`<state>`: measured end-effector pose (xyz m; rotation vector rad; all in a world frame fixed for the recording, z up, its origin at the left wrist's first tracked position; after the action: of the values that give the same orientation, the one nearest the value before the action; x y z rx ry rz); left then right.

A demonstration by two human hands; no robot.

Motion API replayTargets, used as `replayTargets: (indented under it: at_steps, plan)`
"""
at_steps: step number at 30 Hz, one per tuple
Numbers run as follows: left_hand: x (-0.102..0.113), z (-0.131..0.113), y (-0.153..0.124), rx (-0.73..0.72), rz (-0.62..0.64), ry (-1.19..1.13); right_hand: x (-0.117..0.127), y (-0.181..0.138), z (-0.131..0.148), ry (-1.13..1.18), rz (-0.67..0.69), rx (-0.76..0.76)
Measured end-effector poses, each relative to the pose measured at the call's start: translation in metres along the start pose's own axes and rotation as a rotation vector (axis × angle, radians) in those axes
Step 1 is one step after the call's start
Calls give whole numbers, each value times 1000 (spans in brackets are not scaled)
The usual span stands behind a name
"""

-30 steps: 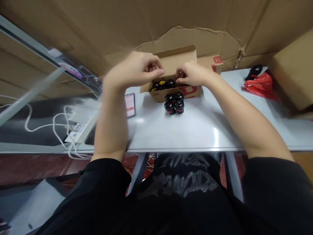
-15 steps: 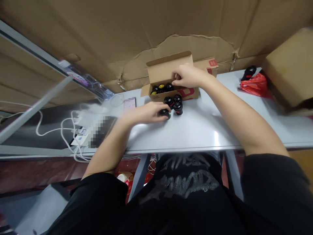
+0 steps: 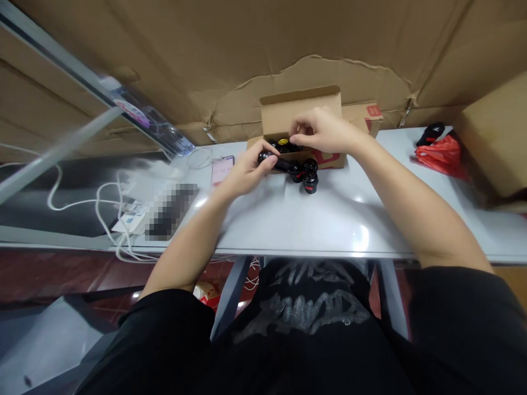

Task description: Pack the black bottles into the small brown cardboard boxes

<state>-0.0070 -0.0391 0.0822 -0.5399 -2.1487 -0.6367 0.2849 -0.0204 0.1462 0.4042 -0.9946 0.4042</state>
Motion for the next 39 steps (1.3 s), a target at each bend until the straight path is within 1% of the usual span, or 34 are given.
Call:
replayTargets:
  at_steps: [1, 4, 6, 9, 11, 14, 16, 21, 24, 30, 34, 39]
  plan:
    - [-4, 4, 2, 12, -5, -30, 0, -1, 5, 9, 17, 11]
    - [-13, 7, 4, 30, 42, -108, -2, -5, 15, 64, 94, 50]
    - [-15, 5, 5, 37, 61, -154, -3, -7, 19, 114, 151, 67]
    - [-16, 0, 3, 26, 51, -185, -3, -8, 21, 168, 199, 83]
    - [-18, 0, 3, 21, 32, -171, -3, -9, 22, 195, 206, 100]
    - [-24, 8, 5, 13, -23, -206, -4, -7, 21, 210, 194, 123]
    - [-31, 17, 8, -25, -70, -302, -5, -6, 17, 207, 174, 131]
    - [-51, 37, 23, -213, -172, -669, -7, -3, 12, 294, 147, 170]
    - [-57, 40, 28, -219, -188, -782, -6, -4, 14, 314, 134, 183]
    - [-53, 31, 25, -169, -155, -827, -2, -6, 18, 321, 129, 168]
    - [-54, 32, 24, -141, -121, -833, -1, -6, 18, 329, 122, 151]
    - [-58, 37, 24, -192, -95, -783, 3, -8, 19, 339, 122, 123]
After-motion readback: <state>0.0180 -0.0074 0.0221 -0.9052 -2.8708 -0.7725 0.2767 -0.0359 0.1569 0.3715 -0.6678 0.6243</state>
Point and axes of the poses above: each hand's wrist, its own y-axis towards the middle knuckle, its own x-axis out of the back of the hand, z = x × y, the point moved 2 cm from there along y, towards the middle knuckle, and after that the axes turned 2 degrees about z, right-handed, at the moved point
